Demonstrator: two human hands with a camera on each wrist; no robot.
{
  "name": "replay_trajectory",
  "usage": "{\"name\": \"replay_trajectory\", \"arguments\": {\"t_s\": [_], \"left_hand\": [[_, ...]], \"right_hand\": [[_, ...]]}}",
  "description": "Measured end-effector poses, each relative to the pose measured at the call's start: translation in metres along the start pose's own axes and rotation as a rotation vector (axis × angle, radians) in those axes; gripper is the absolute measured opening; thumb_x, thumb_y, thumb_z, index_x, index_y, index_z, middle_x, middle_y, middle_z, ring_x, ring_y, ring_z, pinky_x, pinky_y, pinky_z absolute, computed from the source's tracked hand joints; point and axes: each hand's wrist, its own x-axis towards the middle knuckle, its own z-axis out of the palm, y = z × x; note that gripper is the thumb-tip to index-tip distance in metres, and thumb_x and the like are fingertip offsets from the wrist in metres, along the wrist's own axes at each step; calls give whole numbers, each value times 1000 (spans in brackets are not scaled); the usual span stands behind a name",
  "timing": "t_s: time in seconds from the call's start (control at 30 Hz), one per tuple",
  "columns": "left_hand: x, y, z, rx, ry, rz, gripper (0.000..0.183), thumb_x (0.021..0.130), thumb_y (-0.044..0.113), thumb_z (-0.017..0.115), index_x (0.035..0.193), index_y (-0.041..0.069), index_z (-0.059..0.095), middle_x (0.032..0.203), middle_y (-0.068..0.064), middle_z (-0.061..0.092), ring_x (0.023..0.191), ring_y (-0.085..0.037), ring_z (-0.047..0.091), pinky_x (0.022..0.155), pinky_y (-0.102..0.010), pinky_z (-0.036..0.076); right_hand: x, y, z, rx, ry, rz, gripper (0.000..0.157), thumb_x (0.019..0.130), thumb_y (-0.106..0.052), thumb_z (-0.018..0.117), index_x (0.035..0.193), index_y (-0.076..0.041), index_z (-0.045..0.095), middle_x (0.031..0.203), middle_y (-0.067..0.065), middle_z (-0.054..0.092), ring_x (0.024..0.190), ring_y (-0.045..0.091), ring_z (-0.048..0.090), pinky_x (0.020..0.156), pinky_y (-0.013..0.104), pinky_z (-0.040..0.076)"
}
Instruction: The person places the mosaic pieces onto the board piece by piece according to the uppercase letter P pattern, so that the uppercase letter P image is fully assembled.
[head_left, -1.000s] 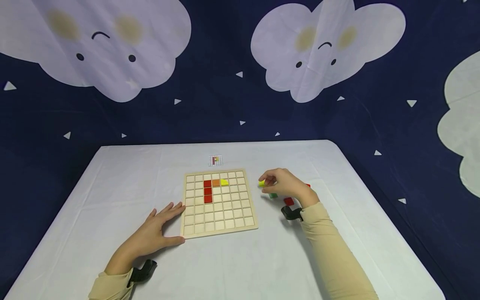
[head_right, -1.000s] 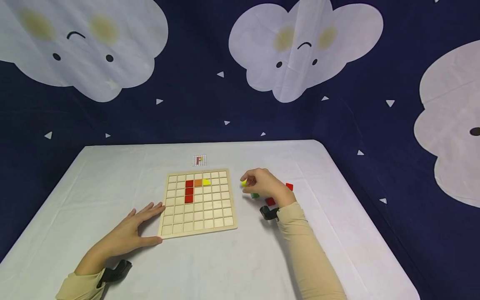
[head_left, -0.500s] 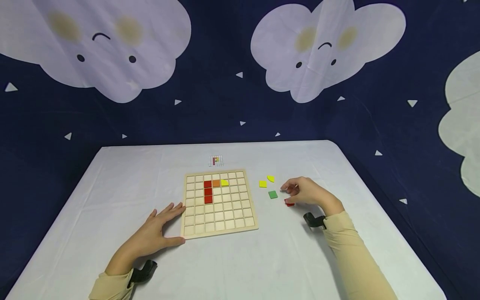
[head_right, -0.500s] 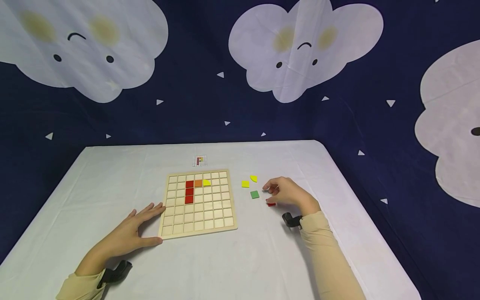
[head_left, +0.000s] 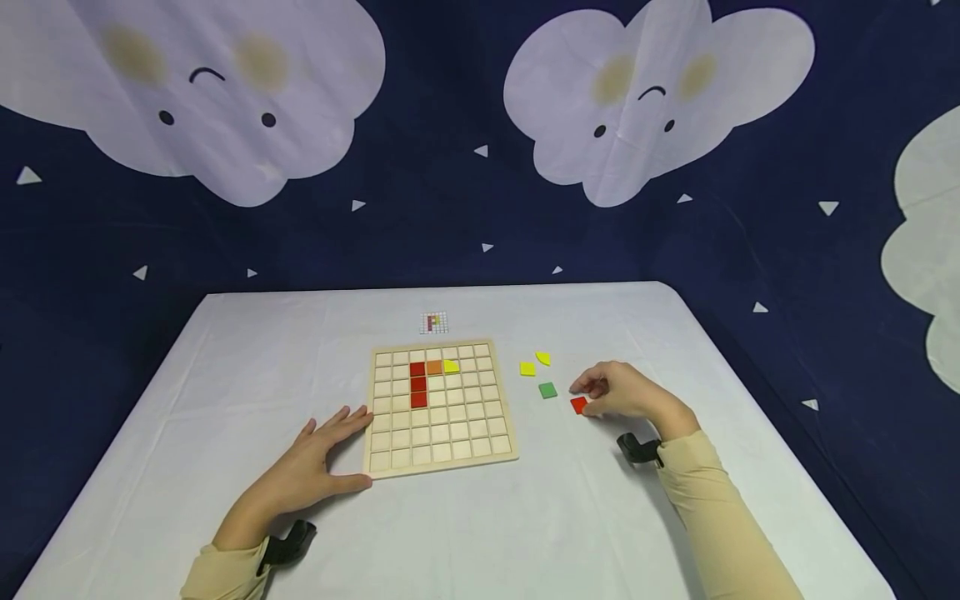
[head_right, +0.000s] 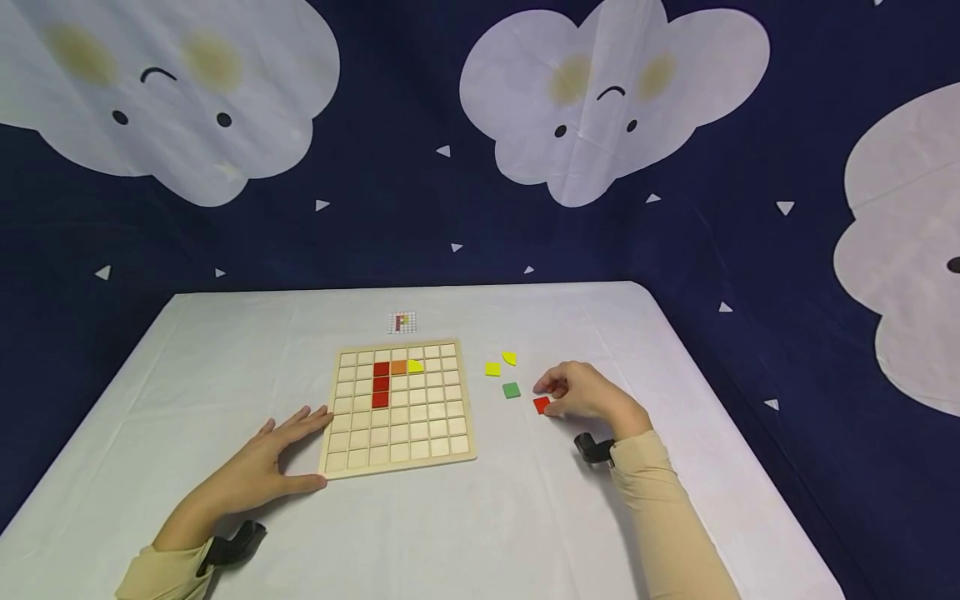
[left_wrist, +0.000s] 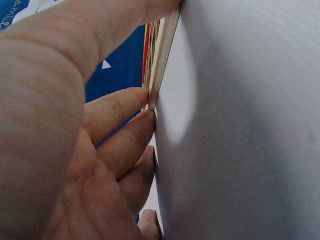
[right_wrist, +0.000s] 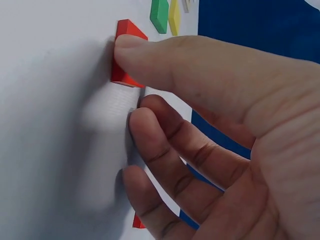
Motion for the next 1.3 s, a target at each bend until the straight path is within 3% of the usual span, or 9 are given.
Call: {"name": "replay_trajectory", "arguments": {"t_s": [0.2, 0.7, 1.3], "left_hand": [[1, -3, 1, 3, 3, 0, 93, 77, 40, 96, 155, 9, 57, 166, -16, 50, 159, -49, 34, 125, -81, 11], [0, -5, 0, 0, 7, 18, 92, 78, 41, 95, 156, 10, 57, 167, -15, 49, 159, -50, 34, 124, -81, 12], [0, -6, 1, 8, 3, 7, 93, 78, 41, 95, 156, 10, 56, 167, -15, 49, 159, -49, 34, 124, -82, 11]], "right_hand": [[-2, 1, 2, 5, 18, -16, 28, 85, -8, 88, 112, -10, 82, 107, 5, 74, 96, 17, 61, 86, 31, 51], [-5, 14, 4, 45, 45, -30, 29, 85, -12, 89, 114, -12, 82, 112, 5, 76, 99, 17, 64, 87, 28, 55], [-10, 16, 10, 59, 120, -52, 26, 85, -8, 89, 110, -9, 84, 97, 3, 74, 85, 8, 61, 75, 18, 50]]}}
